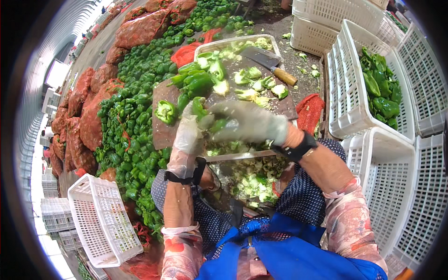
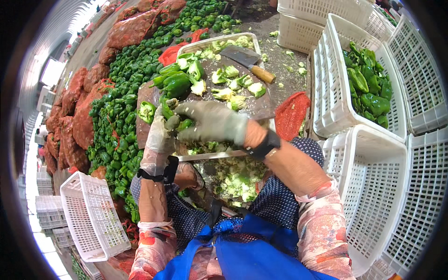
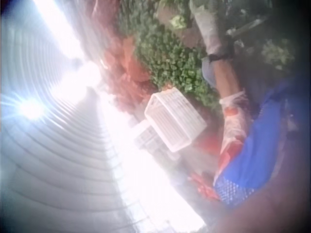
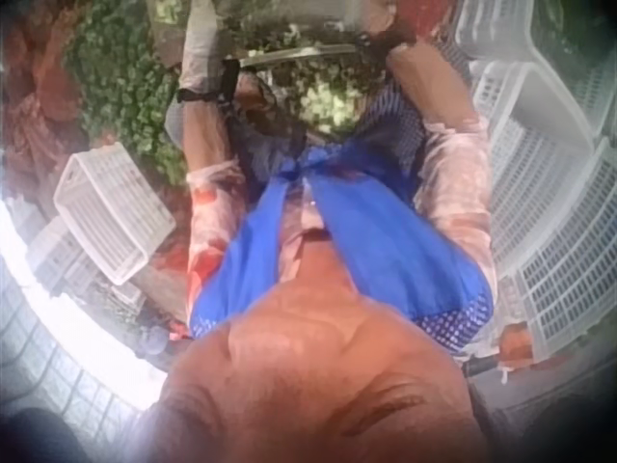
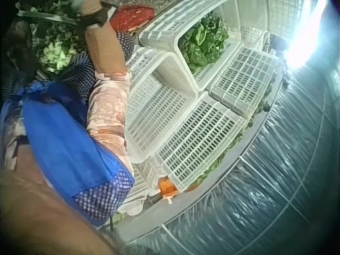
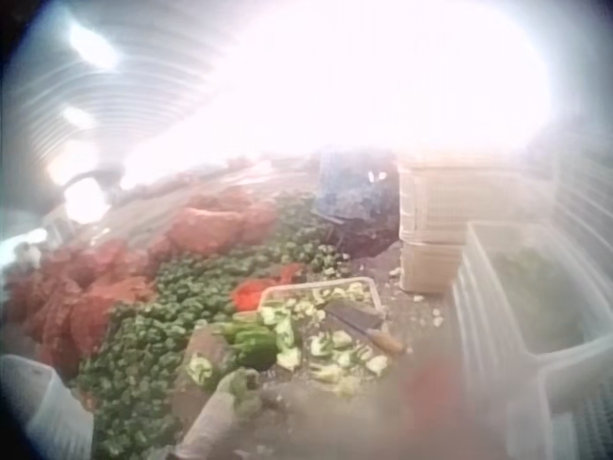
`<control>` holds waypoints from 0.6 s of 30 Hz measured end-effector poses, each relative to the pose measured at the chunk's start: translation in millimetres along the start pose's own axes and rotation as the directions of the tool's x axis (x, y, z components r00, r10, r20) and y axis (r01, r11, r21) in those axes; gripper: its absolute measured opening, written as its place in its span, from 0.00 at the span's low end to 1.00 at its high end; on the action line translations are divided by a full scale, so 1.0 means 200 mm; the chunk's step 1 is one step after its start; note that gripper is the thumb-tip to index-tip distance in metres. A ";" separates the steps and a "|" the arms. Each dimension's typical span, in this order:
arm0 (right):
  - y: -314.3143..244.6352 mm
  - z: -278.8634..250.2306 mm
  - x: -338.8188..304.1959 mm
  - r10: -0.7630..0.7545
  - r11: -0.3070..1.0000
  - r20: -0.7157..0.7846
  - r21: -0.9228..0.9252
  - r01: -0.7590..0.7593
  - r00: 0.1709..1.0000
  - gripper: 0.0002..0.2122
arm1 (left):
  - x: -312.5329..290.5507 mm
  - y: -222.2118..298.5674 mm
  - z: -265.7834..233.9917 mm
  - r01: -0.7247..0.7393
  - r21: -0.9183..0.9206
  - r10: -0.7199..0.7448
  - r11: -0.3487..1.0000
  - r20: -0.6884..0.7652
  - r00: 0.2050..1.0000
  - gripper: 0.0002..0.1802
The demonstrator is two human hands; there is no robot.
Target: Processing and cutting green bell peppers at an agricultural facility.
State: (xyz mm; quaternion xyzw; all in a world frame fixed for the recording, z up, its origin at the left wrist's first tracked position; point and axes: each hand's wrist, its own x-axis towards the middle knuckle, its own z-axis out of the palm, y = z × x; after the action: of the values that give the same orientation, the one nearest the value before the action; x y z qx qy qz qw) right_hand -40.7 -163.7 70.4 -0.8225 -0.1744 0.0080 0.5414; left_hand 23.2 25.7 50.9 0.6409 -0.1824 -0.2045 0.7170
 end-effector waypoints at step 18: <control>-0.05 -0.18 -0.14 0.336 0.824 -0.238 0.543 -0.162 0.911 0.22 | -0.01 0.07 0.09 0.124 -0.392 -0.064 0.912 0.163 0.985 0.36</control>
State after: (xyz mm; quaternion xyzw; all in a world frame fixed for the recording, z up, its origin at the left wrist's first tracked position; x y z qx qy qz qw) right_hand -62.8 -200.3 89.1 -0.6544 0.0357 -0.0091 0.7553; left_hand 13.2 11.7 67.7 0.4718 -0.1578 -0.3182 0.8070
